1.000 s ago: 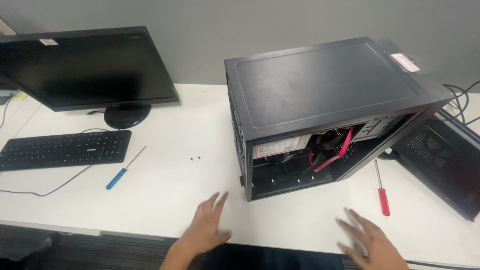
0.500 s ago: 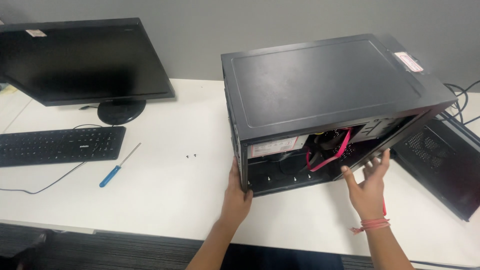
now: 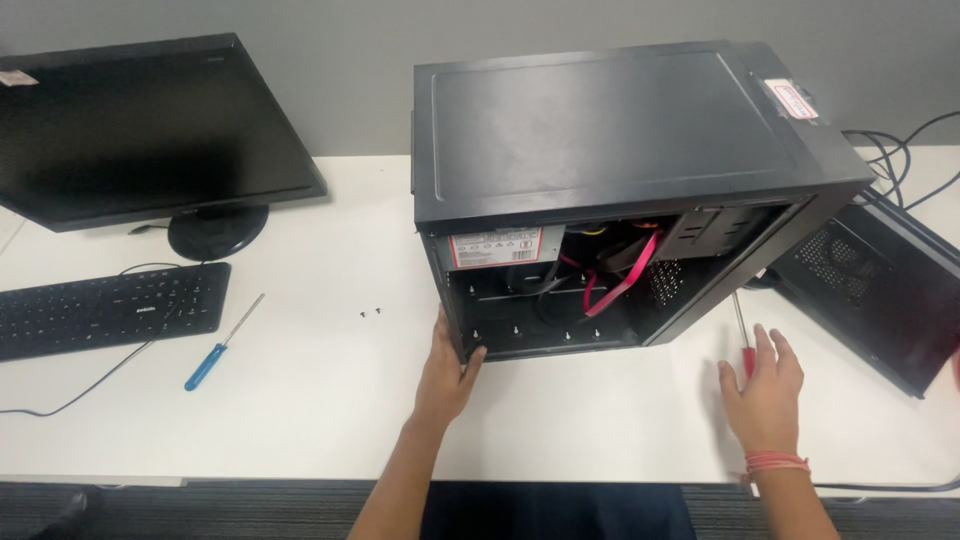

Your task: The recorder uses a leaf blower to clean dust out of an open computer tower and then inspects internal cables and components.

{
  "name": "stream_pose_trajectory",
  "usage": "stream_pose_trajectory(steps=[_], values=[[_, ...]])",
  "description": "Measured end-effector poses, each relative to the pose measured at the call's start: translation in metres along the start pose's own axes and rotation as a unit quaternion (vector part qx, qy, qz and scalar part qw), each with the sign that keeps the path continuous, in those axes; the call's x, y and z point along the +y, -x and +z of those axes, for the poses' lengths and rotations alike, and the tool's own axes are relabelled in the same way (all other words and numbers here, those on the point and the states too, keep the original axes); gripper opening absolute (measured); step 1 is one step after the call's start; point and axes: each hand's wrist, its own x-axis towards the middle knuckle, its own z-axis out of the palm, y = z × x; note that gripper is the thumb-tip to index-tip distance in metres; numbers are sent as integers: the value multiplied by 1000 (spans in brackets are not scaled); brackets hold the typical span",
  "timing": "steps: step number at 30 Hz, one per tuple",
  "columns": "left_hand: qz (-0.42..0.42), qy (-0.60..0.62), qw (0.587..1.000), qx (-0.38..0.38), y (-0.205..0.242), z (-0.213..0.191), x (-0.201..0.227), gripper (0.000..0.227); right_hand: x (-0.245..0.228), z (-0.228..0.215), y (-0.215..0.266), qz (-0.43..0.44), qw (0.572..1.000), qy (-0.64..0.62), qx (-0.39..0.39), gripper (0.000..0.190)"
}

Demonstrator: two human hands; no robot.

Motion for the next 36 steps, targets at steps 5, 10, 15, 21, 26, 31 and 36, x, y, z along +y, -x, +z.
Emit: stream_pose_trajectory(steps=[5,10,15,21,26,31,36], values=[[-7,-11,1000,-4,-2,8,-18,82,29,-3,21,91,975,190,-73,60],[0,-37,999,-5,3,7,-16,81,33,-10,32,186,958,195,-97,29],[0,-33,999,2,3,5,-18,81,6,-18,59,182,983,23,15,27],[-25,-58,998,-19,2,4,-10,85,-58,1,92,137,989,-50,-38,30],[-51,-44,997,-24,6,-2,4,85,-102,12,68,97,985,17,-139,29],[-42,-38,998,-22,2,3,-4,86,-102,13,70,78,989,15,-127,32],[-40,-36,998,-14,3,1,-3,85,-100,5,73,57,989,26,-135,31]])
